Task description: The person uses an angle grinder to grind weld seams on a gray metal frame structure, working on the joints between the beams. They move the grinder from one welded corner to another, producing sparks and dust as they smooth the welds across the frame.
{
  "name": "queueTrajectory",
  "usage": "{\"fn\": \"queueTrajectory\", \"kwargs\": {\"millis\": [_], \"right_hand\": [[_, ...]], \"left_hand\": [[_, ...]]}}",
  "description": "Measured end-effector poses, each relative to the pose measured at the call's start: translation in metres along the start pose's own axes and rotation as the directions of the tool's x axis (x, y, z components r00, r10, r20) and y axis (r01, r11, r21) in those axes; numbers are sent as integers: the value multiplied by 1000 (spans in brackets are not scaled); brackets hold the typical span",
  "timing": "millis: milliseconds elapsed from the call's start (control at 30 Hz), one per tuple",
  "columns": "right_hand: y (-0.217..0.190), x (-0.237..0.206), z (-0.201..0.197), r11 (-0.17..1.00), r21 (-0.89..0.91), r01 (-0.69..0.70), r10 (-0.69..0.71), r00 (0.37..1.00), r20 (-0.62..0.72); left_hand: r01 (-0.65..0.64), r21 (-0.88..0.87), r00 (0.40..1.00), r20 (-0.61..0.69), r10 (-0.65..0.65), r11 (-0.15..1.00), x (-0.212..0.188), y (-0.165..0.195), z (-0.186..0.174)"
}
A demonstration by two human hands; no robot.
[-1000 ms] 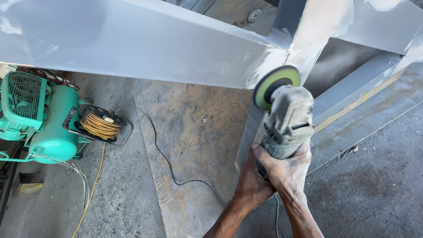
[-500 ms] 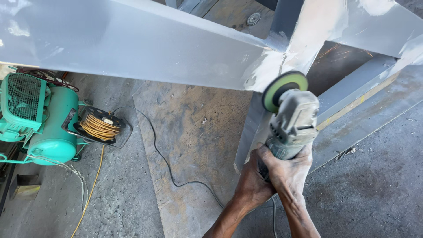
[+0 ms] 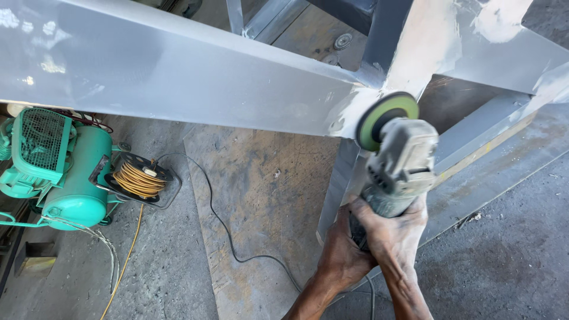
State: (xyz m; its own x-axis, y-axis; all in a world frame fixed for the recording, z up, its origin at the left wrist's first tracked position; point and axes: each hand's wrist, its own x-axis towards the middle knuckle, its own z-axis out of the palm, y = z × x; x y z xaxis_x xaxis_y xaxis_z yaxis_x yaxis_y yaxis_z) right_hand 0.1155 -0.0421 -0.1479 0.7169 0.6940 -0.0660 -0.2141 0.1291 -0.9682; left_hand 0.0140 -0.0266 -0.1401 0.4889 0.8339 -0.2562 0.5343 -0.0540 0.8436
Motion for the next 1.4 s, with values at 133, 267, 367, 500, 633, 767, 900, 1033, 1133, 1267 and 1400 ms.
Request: {"fn": "queueTrajectory", "kwargs": {"millis": [133,267,367,500,633,767,900,1033,1133,1267,1400], "right_hand": [[-10,-4,9,996,-83,-14,20,998,67],[-14,2,2,999,19,33,-34,999,11],[-15,6,-4,992,-19,-125,124,991,-50],[-20,2,-1,996,-79,-43,44,999,6],[-27,-2,6,989,-143,-31,43,995,85],[-30,1,0,999,-23,-49,49,998,33],[-30,7,-6,995,-40,-87,86,996,-25],[-27,5,-3,999,-17,-42,42,999,3],[-23,2,2,999,-45,5,-3,999,38],[-12,5,-1,1000,-21,3,-3,1000,13],[0,8,-8,994,-22,-110,109,993,-49]], "left_hand": [[-188,-106,979,-99,178,976,-1,-4,-1],[-53,-66,998,-47,50,996,0,-5,1],[25,-6,1000,-18,-25,1000,1,-4,3],[-20,-14,999,-26,20,1000,-1,-4,-1],[-176,-87,982,-86,169,980,-3,-1,-2],[-7,-83,999,-45,3,997,-5,9,0],[10,-36,1000,-14,-11,999,-4,20,1],[12,-84,1000,-23,-14,996,-4,17,-1],[-132,-96,988,-91,123,987,-3,8,-1],[-44,1,997,-71,44,999,-1,2,0],[60,71,998,7,-60,996,3,3,1]]}}
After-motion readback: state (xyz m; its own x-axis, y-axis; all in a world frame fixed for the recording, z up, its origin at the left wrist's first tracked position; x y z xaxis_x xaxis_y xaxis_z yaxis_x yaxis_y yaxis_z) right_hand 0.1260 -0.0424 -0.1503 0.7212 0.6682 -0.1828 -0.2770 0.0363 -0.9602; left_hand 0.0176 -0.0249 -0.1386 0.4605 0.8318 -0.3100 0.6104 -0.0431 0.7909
